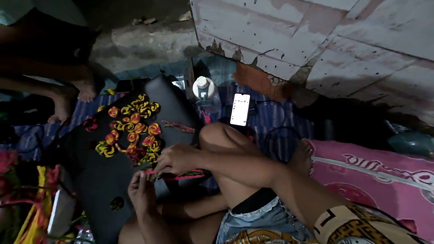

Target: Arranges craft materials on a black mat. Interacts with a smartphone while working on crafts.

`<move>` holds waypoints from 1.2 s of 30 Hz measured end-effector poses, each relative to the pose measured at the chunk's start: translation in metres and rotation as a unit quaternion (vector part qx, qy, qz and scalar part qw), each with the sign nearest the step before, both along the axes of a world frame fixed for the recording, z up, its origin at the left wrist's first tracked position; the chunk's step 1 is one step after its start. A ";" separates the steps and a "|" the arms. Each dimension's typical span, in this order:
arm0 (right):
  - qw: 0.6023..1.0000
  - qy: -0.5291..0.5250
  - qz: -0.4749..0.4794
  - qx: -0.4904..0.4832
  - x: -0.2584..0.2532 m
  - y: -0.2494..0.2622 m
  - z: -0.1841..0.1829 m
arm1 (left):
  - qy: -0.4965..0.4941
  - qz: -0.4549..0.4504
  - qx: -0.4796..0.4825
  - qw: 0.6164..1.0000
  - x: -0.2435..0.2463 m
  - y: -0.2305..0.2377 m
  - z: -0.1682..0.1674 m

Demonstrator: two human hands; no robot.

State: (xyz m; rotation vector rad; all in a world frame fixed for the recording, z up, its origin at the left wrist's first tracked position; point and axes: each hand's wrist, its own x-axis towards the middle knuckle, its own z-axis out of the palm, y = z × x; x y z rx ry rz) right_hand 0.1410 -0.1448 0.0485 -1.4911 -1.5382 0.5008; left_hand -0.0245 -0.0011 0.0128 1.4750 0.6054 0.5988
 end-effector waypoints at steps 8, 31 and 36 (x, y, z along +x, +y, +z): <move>0.986 0.072 -0.127 -0.074 -0.004 0.000 0.013 | -0.073 -0.043 0.086 0.993 -0.005 0.016 -0.011; 0.991 0.077 -0.035 -0.104 -0.001 0.000 0.012 | -0.037 0.020 -0.045 0.998 0.022 -0.031 0.002; 0.972 0.099 -0.189 0.096 0.022 -0.059 0.010 | -0.065 0.012 -0.071 0.995 0.019 -0.021 0.001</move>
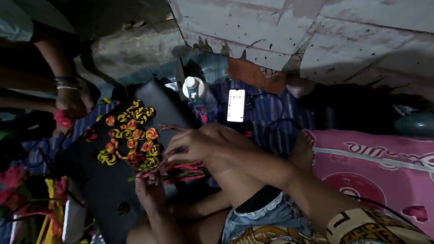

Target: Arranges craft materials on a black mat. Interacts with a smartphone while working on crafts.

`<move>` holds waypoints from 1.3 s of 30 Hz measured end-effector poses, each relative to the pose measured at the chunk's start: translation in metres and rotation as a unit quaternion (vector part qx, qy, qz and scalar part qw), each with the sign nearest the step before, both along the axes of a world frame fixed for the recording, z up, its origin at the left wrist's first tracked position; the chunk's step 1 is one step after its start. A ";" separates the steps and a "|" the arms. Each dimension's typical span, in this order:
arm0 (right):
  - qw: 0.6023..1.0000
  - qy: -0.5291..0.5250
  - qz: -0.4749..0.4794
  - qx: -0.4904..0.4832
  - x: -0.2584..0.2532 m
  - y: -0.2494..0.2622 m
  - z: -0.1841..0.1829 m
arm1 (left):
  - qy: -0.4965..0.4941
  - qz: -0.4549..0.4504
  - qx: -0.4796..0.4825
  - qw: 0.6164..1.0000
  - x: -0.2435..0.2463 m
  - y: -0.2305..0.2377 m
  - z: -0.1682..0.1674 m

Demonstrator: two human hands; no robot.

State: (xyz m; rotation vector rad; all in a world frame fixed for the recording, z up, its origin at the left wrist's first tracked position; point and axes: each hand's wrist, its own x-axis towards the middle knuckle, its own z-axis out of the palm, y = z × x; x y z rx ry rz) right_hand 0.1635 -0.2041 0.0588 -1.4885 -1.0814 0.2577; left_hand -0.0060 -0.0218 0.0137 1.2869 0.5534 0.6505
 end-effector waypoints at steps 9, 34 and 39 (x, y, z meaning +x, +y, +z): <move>0.921 0.003 -0.367 -0.128 0.089 -0.152 -0.144 | -0.028 0.030 -0.075 0.996 -0.001 0.007 0.004; 0.879 -0.039 -0.451 -0.149 0.097 -0.144 -0.167 | 0.005 0.064 -0.052 0.997 -0.007 0.009 0.000; 0.871 -0.024 -0.472 -0.135 0.098 -0.152 -0.171 | 0.005 0.074 -0.055 0.996 -0.007 0.009 0.002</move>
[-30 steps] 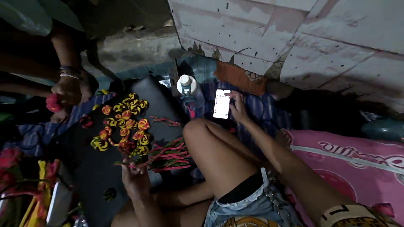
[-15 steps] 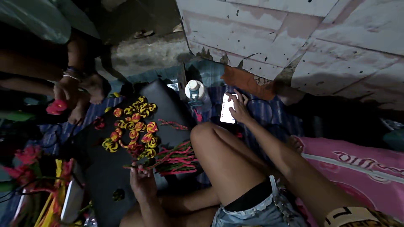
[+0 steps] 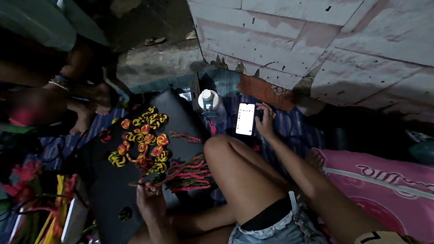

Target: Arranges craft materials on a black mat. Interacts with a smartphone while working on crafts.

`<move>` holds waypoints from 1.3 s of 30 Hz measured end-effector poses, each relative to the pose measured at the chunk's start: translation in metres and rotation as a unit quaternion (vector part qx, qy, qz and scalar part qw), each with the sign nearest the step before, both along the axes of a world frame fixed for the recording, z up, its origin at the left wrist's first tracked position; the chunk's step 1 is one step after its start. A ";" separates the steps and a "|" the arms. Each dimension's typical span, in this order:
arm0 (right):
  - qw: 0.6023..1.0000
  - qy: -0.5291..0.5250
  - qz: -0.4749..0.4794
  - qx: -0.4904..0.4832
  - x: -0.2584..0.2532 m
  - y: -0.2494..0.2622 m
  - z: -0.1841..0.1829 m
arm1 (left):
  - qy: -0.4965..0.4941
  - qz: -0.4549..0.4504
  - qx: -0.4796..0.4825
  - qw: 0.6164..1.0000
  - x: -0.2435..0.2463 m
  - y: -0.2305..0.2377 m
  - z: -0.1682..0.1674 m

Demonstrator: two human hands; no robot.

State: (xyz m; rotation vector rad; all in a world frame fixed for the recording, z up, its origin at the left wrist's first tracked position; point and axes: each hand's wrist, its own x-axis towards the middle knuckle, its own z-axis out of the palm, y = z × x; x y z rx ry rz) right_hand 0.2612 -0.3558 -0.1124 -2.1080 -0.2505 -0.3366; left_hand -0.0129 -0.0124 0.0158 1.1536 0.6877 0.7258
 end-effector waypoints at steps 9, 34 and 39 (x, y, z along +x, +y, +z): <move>0.989 0.127 -0.039 0.061 0.017 -0.004 0.010 | 0.005 0.011 -0.005 1.000 0.002 -0.001 0.000; 0.967 0.199 -0.116 0.113 0.038 0.012 0.018 | 0.010 0.004 0.001 1.000 0.001 0.002 -0.002; 0.966 0.205 -0.118 0.103 0.039 0.012 0.019 | 0.004 0.009 -0.001 1.000 0.001 0.000 -0.001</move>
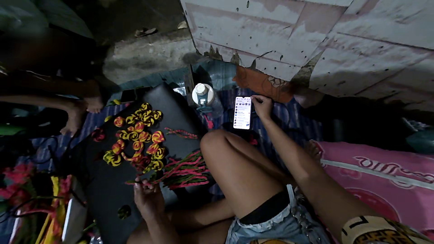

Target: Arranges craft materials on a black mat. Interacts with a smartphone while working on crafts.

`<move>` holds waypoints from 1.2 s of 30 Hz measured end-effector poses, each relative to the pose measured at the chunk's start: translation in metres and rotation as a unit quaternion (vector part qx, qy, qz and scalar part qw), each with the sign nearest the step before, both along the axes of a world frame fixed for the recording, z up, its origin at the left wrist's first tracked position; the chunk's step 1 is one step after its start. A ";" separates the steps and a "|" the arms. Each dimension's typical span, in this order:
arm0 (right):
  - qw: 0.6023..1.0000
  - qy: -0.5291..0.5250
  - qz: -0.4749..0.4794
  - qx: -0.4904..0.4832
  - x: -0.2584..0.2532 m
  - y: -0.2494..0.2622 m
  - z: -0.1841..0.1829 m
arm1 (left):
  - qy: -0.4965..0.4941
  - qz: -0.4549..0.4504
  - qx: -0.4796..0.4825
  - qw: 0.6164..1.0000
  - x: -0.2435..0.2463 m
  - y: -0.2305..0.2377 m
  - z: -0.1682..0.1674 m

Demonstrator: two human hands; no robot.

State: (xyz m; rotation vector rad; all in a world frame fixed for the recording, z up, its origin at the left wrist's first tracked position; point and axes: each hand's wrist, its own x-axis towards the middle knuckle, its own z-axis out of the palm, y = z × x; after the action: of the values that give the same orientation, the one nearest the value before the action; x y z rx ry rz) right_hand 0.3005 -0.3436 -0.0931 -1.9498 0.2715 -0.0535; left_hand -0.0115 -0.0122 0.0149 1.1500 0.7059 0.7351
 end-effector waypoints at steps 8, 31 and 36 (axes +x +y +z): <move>0.999 0.039 -0.013 -0.002 0.004 0.002 0.006 | -0.001 -0.001 0.001 1.000 0.001 0.000 0.000; 0.996 0.091 -0.026 0.008 0.007 0.004 0.014 | 0.010 -0.009 0.013 1.000 0.001 -0.001 0.000; 0.995 0.094 -0.025 0.005 0.007 0.004 0.015 | 0.021 0.000 0.012 1.000 0.003 -0.003 0.002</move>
State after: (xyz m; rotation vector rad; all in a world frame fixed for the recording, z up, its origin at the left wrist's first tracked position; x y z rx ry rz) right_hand 0.3077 -0.3394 -0.0782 -1.9413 0.4439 0.1002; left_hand -0.0084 -0.0147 0.0170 1.1900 0.7336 0.7231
